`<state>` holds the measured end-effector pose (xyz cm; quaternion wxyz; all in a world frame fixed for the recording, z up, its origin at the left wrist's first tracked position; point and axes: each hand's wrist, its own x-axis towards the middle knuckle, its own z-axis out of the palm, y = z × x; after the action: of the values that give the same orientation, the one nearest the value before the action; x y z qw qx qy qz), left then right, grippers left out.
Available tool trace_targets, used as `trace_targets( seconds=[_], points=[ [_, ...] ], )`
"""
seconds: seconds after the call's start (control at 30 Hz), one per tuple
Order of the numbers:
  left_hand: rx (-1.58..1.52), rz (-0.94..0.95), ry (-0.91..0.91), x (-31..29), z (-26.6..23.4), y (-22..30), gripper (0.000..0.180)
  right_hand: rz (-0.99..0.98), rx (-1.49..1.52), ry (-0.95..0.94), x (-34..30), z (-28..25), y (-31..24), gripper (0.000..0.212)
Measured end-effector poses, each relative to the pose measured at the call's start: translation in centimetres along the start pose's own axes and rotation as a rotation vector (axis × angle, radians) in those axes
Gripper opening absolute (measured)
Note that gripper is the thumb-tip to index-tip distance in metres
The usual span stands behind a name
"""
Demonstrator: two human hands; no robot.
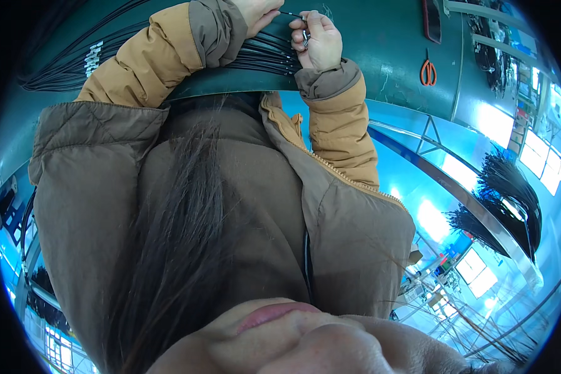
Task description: Assembling industrial cables by attaching connectors to the ends of black wires at a production workbench.
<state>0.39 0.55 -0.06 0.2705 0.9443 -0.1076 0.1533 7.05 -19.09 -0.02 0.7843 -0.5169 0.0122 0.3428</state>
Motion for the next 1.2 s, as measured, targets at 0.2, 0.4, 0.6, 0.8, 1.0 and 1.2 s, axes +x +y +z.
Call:
trace_targets(
  seconds=[0.2, 0.4, 0.6, 0.8, 1.0, 1.2],
  points=[
    [0.005, -0.002, 0.060, -0.6, 0.6, -0.1, 0.015, -0.503, -0.560, 0.077, -0.1, 1.5, 1.4, 0.019],
    [-0.163, -0.065, 0.185, -0.4, 1.4, -0.6, 0.012, -0.133, -0.148, -0.033, -0.5, 0.9, 0.1, 0.022],
    [-0.228, -0.123, 0.124, -0.5, 1.0, -0.8, 0.011, -0.359, -0.430, -0.046, -0.3, 0.7, 0.4, 0.022],
    [-0.310, -0.009, 0.229, -0.1, 0.4, 0.9, 0.008, -0.144, -0.537, -0.104, 1.5, 0.0, 1.2, 0.022],
    [-0.281, -0.010, 0.192, 0.0, -0.1, 0.3, 0.010, -0.027, -0.093, -0.165, 0.7, -1.5, 0.0, 0.025],
    [-0.247, -0.061, 0.191, -0.2, 0.1, 0.3, 0.007, -0.112, -0.154, -0.153, -0.3, -1.1, -0.5, 0.019]
  ],
)
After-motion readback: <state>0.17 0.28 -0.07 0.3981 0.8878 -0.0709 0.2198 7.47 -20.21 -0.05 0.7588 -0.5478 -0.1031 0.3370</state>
